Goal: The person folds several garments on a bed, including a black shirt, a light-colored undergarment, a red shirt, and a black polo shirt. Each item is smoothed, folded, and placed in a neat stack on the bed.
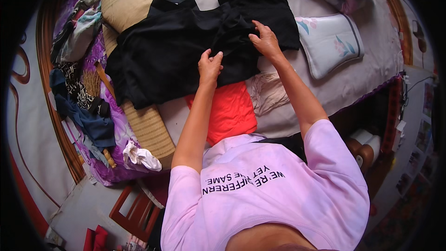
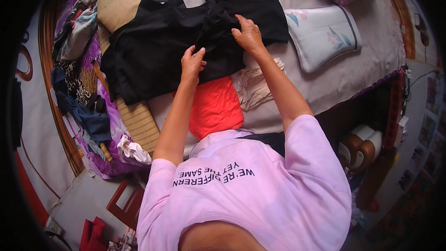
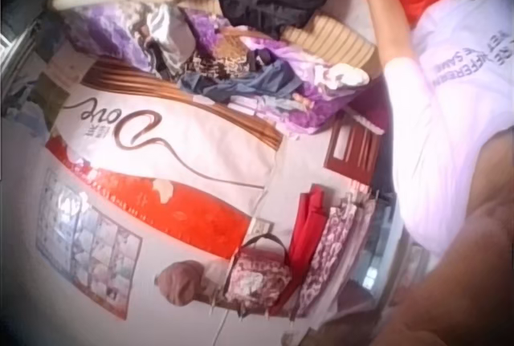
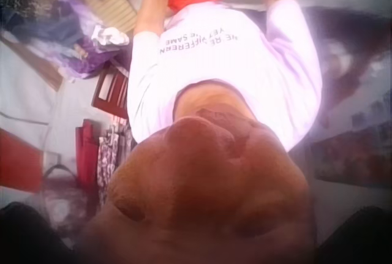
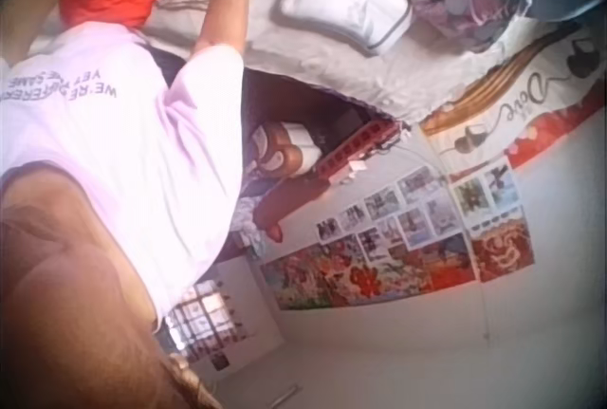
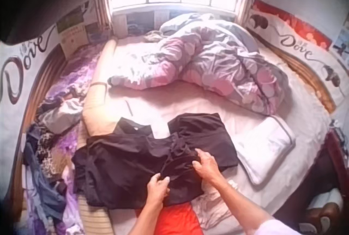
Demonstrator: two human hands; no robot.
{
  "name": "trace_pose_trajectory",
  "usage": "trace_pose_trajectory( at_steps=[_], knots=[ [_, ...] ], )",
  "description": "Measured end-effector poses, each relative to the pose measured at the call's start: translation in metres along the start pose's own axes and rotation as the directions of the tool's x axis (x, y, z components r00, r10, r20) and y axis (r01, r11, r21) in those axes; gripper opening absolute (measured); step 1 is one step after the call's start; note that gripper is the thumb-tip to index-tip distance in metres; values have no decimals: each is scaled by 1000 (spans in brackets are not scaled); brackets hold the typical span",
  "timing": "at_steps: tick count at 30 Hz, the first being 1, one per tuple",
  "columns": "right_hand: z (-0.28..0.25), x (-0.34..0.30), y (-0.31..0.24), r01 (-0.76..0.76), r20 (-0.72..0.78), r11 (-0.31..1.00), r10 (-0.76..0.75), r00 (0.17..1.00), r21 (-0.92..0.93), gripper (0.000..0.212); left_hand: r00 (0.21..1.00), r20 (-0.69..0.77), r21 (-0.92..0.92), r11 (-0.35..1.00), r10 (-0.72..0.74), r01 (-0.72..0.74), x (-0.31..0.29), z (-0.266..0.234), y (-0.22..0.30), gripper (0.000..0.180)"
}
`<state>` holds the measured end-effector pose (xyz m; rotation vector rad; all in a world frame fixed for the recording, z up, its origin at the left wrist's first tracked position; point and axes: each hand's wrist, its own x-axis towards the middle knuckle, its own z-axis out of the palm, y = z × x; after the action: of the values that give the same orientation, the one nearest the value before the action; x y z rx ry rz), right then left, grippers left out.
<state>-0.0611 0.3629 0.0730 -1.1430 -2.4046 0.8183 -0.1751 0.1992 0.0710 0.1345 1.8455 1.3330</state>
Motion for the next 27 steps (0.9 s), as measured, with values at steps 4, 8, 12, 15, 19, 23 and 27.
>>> trace_pose_trajectory(
  at_steps=[4,8,12,15,19,23,27],
  knots=[
    [3,-2,19,-199,195,945,151,969,260,41,996,-3,225,970,91,-88,23,12,4,30],
    [-21,-18,-2,-229,234,829,122,964,510,30,951,36,230,924,307,-306,58,13,6,17],
    [-35,-38,-8,-122,124,744,53,991,657,24,967,149,134,964,208,-228,53,27,71,20],
    [-36,-54,-19,-58,103,796,-6,995,603,25,886,90,596,689,454,-413,65,25,56,49],
    [-31,-68,-33,128,78,893,-178,981,432,28,843,254,684,528,474,-503,55,23,32,46],
    [-22,-73,-32,328,98,897,-370,924,298,31,847,281,734,468,451,-493,59,20,32,24],
    [-28,-71,-26,370,58,902,-391,919,222,34,834,321,540,637,449,-550,77,8,39,15]
  ],
)
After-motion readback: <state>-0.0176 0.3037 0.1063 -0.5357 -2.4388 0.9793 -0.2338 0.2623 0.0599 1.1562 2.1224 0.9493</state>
